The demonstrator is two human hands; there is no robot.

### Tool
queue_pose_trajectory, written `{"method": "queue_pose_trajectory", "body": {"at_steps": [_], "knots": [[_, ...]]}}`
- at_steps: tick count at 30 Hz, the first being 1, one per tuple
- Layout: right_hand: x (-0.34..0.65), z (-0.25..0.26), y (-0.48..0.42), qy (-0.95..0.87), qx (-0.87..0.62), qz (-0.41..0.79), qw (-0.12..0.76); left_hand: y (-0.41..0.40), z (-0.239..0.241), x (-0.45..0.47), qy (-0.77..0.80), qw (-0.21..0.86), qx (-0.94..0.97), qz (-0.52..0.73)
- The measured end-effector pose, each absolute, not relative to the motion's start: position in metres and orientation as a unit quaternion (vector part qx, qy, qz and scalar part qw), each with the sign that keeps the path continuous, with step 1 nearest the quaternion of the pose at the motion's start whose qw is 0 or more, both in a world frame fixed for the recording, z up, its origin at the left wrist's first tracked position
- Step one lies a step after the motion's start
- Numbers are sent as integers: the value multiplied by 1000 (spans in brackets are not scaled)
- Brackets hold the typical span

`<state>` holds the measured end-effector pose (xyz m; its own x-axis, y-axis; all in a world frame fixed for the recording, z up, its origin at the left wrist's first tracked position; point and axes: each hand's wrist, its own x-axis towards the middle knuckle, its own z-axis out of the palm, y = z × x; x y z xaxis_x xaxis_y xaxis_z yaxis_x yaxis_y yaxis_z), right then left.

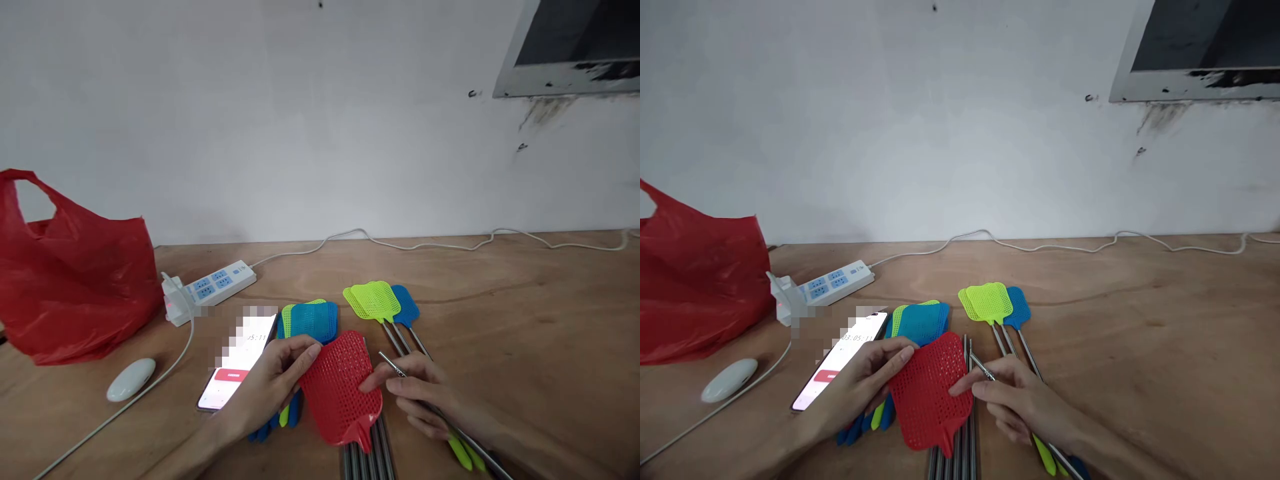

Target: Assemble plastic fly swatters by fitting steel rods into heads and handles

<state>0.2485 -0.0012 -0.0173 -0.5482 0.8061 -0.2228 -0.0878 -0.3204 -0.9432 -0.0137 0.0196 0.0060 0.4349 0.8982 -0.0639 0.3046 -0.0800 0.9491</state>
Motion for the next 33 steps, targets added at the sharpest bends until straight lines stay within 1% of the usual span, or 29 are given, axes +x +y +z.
{"method": "queue_pose_trajectory", "body": {"at_steps": [2,5,8,11,13,15,19,24,29,33], "knots": [[249,-17,0,-483,-362,736,305,21,3,-16,467,488,656,337],[251,-13,4,-454,-371,731,348,22,3,-18,467,466,639,397],[254,-10,7,-442,-368,726,377,20,4,-17,444,481,656,376],[254,-10,7,-445,-359,734,366,18,4,-14,429,502,672,334],[254,-10,7,-439,-362,735,368,21,3,-15,434,503,667,337],[254,-11,8,-428,-366,724,399,25,2,-19,459,486,651,359],[254,-11,13,-430,-379,690,442,36,2,-29,522,416,636,388],[255,-15,18,-429,-370,689,452,44,-4,-31,546,328,678,368],[255,-19,17,-421,-358,702,449,47,-9,-32,567,175,732,334],[253,-18,16,-425,-365,696,448,49,-6,-33,553,125,766,302]]}}
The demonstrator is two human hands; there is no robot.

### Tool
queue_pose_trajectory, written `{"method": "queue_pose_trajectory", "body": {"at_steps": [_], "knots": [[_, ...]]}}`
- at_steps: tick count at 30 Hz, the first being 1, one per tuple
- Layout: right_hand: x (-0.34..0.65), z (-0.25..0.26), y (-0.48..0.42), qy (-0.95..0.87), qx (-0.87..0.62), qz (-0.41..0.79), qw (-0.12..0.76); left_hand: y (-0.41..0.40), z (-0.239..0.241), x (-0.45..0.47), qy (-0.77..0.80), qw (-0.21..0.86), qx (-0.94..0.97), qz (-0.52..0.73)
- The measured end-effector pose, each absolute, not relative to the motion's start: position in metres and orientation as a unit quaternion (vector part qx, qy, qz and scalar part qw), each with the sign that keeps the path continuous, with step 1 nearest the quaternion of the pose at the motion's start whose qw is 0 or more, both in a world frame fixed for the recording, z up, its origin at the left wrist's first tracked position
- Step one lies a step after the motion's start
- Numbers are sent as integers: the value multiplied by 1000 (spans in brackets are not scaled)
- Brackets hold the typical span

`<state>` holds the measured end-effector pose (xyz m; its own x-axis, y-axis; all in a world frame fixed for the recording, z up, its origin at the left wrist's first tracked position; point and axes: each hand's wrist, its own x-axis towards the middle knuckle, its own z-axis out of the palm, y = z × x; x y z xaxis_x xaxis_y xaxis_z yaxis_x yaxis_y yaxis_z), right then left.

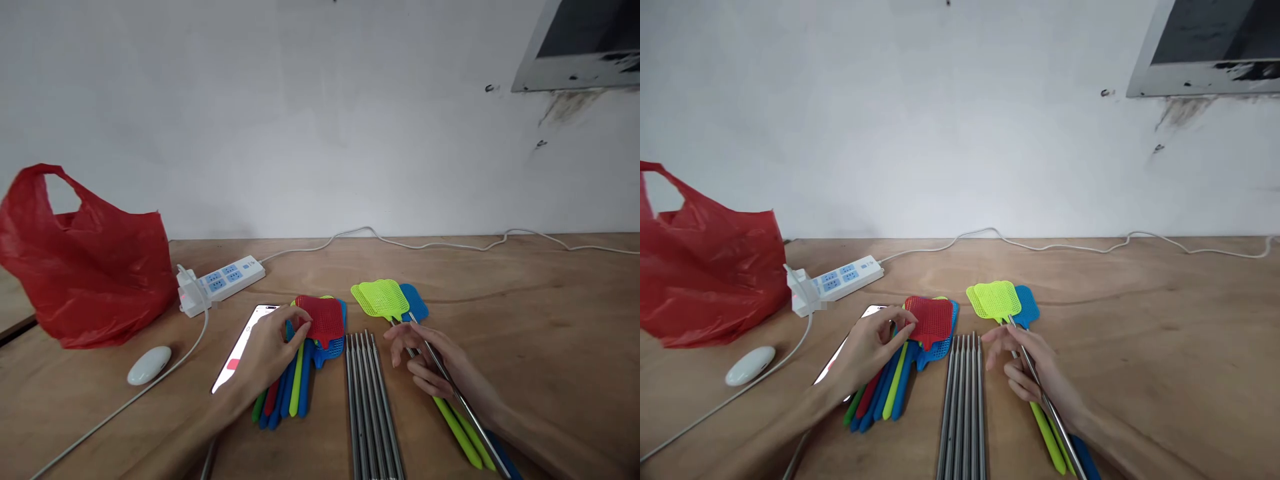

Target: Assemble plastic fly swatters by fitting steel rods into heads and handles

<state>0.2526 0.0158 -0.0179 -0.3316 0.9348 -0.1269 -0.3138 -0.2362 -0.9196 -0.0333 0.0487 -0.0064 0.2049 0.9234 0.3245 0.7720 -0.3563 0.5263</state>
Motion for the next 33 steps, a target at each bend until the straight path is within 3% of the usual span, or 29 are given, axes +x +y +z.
{"method": "queue_pose_trajectory", "body": {"at_steps": [18,33], "knots": [[252,-23,16,-508,-484,521,486,35,-5,-28,416,87,858,290],[255,-38,18,-679,-518,311,416,28,-7,-25,355,81,894,260]]}}
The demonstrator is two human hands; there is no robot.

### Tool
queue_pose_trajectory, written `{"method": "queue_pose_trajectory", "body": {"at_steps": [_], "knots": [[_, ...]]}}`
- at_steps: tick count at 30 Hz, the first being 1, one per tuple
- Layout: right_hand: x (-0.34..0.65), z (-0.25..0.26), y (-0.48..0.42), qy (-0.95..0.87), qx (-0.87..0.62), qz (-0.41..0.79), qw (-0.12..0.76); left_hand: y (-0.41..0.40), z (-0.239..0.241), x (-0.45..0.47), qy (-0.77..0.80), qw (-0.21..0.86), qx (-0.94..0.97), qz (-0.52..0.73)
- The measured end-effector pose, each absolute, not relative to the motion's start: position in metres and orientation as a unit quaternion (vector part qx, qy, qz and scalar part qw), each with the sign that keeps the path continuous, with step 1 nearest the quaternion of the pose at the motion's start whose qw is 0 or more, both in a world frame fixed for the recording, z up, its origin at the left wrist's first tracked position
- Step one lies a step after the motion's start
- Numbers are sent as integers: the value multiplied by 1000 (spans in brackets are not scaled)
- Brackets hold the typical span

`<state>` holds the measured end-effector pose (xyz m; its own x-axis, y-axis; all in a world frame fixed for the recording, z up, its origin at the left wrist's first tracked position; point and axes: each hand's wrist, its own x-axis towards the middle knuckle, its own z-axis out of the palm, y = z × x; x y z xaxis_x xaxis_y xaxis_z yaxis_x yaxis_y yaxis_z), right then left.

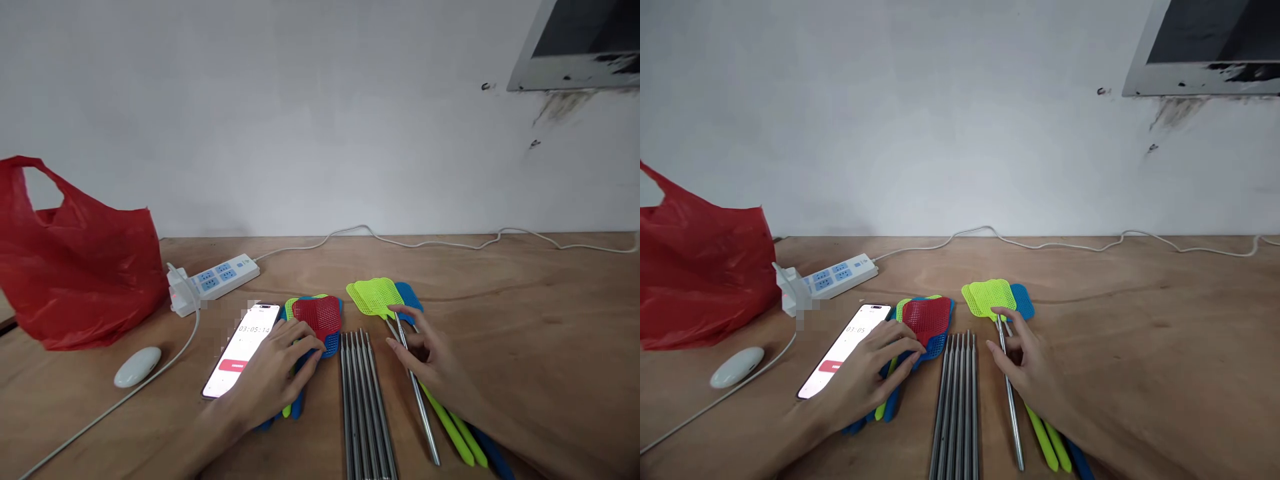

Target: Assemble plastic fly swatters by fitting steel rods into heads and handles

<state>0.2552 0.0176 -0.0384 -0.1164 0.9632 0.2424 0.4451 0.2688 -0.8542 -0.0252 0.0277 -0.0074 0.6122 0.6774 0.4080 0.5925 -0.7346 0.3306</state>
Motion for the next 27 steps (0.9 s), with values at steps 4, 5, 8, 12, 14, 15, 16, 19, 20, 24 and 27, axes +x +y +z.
{"method": "queue_pose_trajectory", "body": {"at_steps": [4,5,8,12,14,15,16,19,20,24,27], "knots": [[255,-42,20,-663,-509,311,453,26,-9,-24,348,81,896,263],[255,-42,20,-664,-505,311,456,26,-9,-24,347,81,897,262],[255,-43,20,-662,-496,332,452,26,-9,-24,345,79,899,260],[254,-41,17,-629,-491,386,463,26,-9,-24,346,77,899,259],[253,-39,15,-617,-497,389,471,26,-10,-24,345,79,900,255],[253,-38,15,-616,-500,387,471,26,-10,-24,345,80,900,254],[253,-38,15,-618,-503,383,467,26,-11,-24,345,81,900,252],[252,-37,16,-640,-512,358,449,26,-11,-24,347,81,900,250],[252,-37,17,-651,-513,345,440,26,-10,-24,348,79,900,251],[254,-38,19,-698,-518,282,407,25,-9,-23,348,70,900,254],[258,-40,19,-729,-518,226,388,25,-9,-23,347,71,901,252]]}}
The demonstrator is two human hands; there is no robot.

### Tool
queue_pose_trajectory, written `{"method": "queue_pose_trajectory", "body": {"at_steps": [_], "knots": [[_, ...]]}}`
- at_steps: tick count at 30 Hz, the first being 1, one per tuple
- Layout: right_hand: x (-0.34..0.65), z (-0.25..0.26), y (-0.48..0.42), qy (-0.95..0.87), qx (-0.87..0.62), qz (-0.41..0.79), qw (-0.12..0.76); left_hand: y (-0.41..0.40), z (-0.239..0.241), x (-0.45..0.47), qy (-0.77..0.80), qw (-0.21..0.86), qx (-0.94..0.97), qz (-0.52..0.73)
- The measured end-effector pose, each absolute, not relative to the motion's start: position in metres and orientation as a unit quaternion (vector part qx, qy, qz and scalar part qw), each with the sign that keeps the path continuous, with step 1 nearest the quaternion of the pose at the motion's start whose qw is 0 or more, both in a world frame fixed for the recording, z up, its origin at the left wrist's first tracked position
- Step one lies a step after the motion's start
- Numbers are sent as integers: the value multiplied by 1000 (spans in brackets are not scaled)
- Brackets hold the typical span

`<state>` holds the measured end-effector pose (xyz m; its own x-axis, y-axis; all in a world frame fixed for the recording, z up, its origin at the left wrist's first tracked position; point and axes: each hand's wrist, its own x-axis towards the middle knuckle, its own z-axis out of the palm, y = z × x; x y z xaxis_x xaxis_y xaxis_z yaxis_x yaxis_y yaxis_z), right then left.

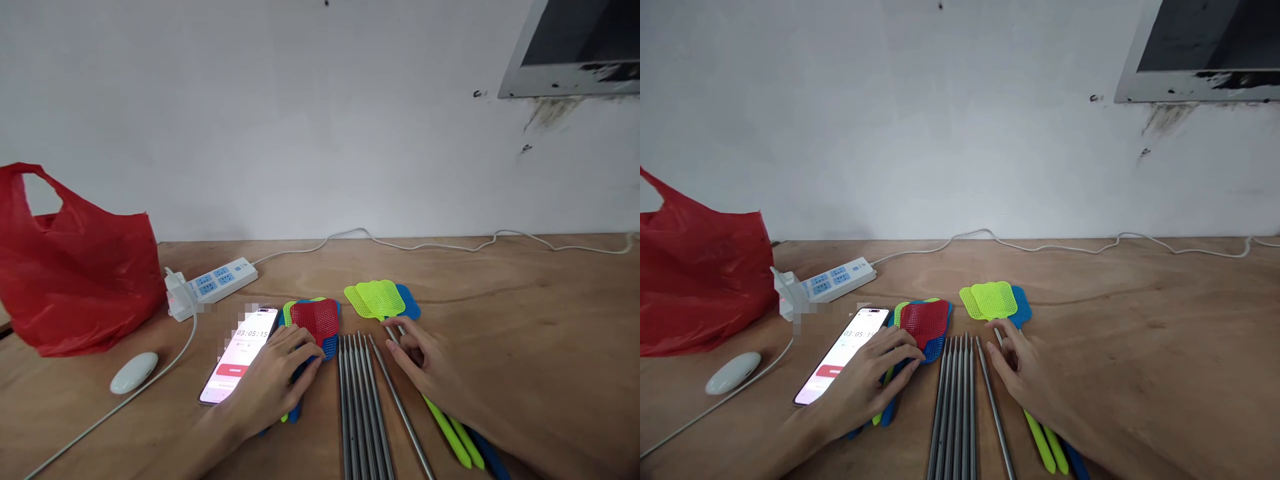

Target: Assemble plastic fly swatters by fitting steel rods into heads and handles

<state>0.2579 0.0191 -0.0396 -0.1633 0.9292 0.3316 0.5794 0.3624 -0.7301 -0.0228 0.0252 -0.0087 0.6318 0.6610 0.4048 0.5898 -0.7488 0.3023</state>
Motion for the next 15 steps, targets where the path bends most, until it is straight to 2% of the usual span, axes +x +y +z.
{"method": "queue_pose_trajectory", "body": {"at_steps": [9,15], "knots": [[267,-34,22,-798,-549,42,244,26,-9,-23,342,80,907,234],[270,-33,25,-819,-541,34,188,28,-9,-25,337,90,909,227]]}}
